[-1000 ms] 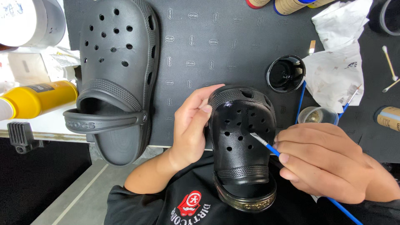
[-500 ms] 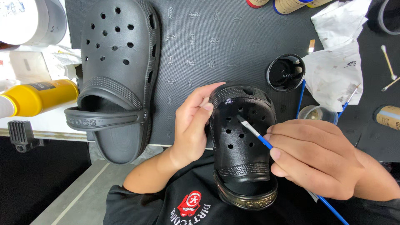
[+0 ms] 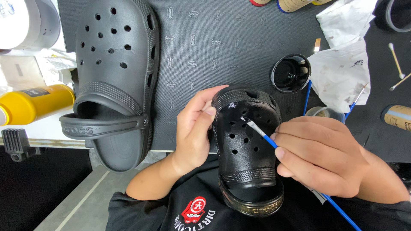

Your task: The person applies black dye to a black foam shoe using a small brush. They hold the shoe in one hand and carefully paint the outer surface around the circular holes, moving the shoe to reach all sides.

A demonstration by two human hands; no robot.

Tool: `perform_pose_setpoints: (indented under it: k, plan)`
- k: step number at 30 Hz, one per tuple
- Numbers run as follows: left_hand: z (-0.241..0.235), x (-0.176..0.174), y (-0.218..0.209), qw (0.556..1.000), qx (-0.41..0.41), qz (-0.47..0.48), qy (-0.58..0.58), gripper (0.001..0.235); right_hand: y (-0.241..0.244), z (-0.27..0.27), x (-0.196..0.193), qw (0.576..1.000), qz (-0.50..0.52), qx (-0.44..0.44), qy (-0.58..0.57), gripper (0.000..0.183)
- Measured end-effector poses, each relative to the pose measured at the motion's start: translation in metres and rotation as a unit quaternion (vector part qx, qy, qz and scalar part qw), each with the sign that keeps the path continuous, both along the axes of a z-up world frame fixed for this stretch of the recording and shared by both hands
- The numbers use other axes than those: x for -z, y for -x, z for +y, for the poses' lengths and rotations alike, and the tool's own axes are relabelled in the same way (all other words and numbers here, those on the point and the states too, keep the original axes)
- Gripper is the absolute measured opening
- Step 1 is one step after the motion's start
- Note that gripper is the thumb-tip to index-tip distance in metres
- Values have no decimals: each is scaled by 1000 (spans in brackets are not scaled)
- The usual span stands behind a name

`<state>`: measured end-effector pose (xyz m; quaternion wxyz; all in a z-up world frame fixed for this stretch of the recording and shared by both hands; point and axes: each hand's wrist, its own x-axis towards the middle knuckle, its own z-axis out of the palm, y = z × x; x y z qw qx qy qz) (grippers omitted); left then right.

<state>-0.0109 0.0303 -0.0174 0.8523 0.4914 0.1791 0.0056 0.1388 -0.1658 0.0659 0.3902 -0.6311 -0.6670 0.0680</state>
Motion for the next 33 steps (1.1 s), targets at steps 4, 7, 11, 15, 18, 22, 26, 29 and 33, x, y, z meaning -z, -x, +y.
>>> perform_pose_setpoints:
  k: [4,7,11,15,18,22,26,29,33]
  plan:
    - [0,0,0,1000,-3,1,-2,41,-1,1,-1,1000,24,7,7,26]
    - [0,0,0,1000,-3,1,2,41,0,-1,1,1000,27,3,-14,26]
    - [-1,0,0,1000,-5,3,6,41,0,-5,2,1000,5,5,7,24]
    - [0,-1,-1,1000,-5,3,-5,41,0,-4,-1,999,39,24,-1,22]
    - [-1,-2,-1,1000,-5,9,2,41,-1,-2,-1,1000,27,7,-6,26]
    - [-1,-2,-1,1000,-4,12,-1,41,-3,0,1,1000,5,6,-9,23]
    - [-1,-2,-2,1000,-5,7,-5,41,-3,-3,-2,1000,10,11,8,24]
    - [-1,-2,-2,1000,-6,13,-2,41,-4,-4,-2,1000,12,7,3,25]
    - [-1,-2,-1,1000,-5,14,-3,41,-4,-3,1,1000,6,-6,-12,25]
